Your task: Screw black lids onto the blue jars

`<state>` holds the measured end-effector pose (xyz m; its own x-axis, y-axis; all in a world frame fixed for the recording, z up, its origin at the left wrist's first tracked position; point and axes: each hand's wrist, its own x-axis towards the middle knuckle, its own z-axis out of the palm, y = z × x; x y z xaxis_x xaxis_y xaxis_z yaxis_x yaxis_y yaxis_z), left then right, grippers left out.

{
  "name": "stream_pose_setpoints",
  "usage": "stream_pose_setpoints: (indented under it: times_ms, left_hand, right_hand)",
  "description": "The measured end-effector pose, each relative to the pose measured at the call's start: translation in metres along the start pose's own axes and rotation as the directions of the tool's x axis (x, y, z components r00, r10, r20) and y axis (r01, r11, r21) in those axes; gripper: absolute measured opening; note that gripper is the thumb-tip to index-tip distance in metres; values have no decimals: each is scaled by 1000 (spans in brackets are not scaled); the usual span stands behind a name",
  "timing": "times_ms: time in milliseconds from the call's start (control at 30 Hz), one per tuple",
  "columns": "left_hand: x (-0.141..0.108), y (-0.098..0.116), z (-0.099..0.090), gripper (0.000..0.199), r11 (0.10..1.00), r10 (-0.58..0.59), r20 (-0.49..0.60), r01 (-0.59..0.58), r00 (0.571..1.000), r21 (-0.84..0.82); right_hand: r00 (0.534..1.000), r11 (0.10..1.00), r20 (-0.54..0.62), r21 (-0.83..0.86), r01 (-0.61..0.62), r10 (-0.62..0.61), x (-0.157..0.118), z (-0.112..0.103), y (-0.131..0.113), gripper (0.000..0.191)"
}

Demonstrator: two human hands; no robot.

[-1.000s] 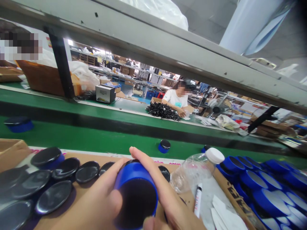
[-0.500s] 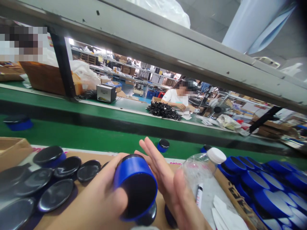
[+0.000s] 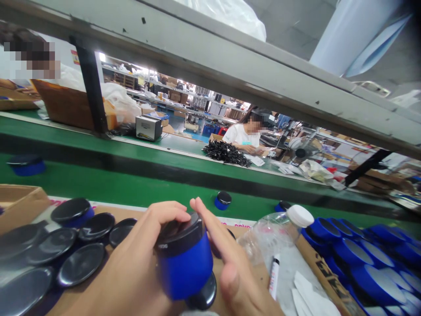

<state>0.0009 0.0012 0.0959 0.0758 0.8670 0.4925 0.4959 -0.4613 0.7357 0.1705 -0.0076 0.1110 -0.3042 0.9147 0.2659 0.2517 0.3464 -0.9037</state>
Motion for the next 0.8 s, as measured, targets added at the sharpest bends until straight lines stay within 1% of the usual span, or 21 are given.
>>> stream_pose_setpoints:
  times_ms: [33, 100, 133, 167, 200, 233, 267, 300, 333, 400, 467, 533, 567, 600, 667, 700, 733, 767, 800]
  left_hand:
    - [1, -2, -1, 34, 995, 63, -3, -63, 998, 71]
    - [3, -5, -4, 38, 977, 151, 10, -151, 988, 149]
    - [3, -6, -5, 40, 968, 182, 18, -182, 983, 171]
    - [4, -8, -6, 41, 957, 215, 22, -215, 976, 194]
    - [5, -9, -7, 43, 942, 258, 27, -258, 966, 215]
    - [5, -11, -7, 44, 924, 304, 36, -304, 952, 232]
    - [6, -12, -7, 45, 908, 336, 42, -336, 941, 252]
    - [6, -13, -6, 46, 897, 351, 48, -351, 935, 271]
    - [6, -14, -6, 46, 886, 368, 54, -368, 928, 281]
    - [7, -14, -6, 47, 875, 391, 83, -398, 917, 277]
    - [7, -13, -6, 46, 880, 398, 99, -410, 912, 242]
    - [8, -10, -6, 45, 884, 402, 92, -412, 911, 221]
    - [9, -9, -6, 44, 879, 408, 90, -418, 908, 229]
    - [9, -8, -6, 43, 861, 439, 92, -448, 894, 242]
    - [10, -8, -5, 45, 825, 482, 125, -497, 867, 268]
    - [10, -9, -5, 46, 830, 468, 140, -488, 873, 269]
    - [11, -11, -5, 48, 848, 434, 150, -459, 888, 265]
    - [11, -14, -5, 50, 871, 394, 149, -420, 907, 255]
    - [10, -17, -5, 51, 889, 363, 157, -392, 918, 235]
  right_hand:
    - [995, 999, -94, -46, 7, -11, 1, -1, 1, 63]
    - [957, 995, -291, -94, -20, -9, 3, -2, 3, 47]
    - [938, 996, -347, -78, -32, 3, 3, -3, 4, 43]
    - [935, 999, -355, -35, -33, 18, 3, -2, 4, 43]
    - [945, 999, -323, 15, -38, 40, 2, -1, 5, 50]
    - [959, 998, -275, 39, -53, 62, 2, 0, 4, 63]
    - [970, 997, -230, 28, -79, 83, 1, 2, 4, 74]
    - [975, 994, -194, -4, -109, 106, 0, 3, 3, 79]
    - [977, 990, -170, -39, -137, 128, 0, 4, 3, 79]
    - [979, 984, -141, -78, -157, 145, 1, 3, 2, 65]
    - [983, 988, -106, -27, -150, 147, 3, 0, 2, 54]
    - [981, 986, -92, 13, -168, 168, 4, -1, 3, 56]
    - [981, 984, -87, 4, -175, 175, 3, 0, 4, 59]
    - [981, 984, -88, -32, -175, 172, 3, 3, 5, 62]
    - [984, 972, -140, -192, -139, 113, 0, 10, 8, 66]
    - [982, 946, -180, -306, -103, 49, -1, 15, 10, 69]
    - [980, 899, -197, -435, -51, -40, -1, 18, 13, 72]
    - [974, 827, -176, -562, 17, -140, -1, 22, 16, 75]
    - [963, 739, -124, -666, 98, -239, -1, 25, 19, 76]
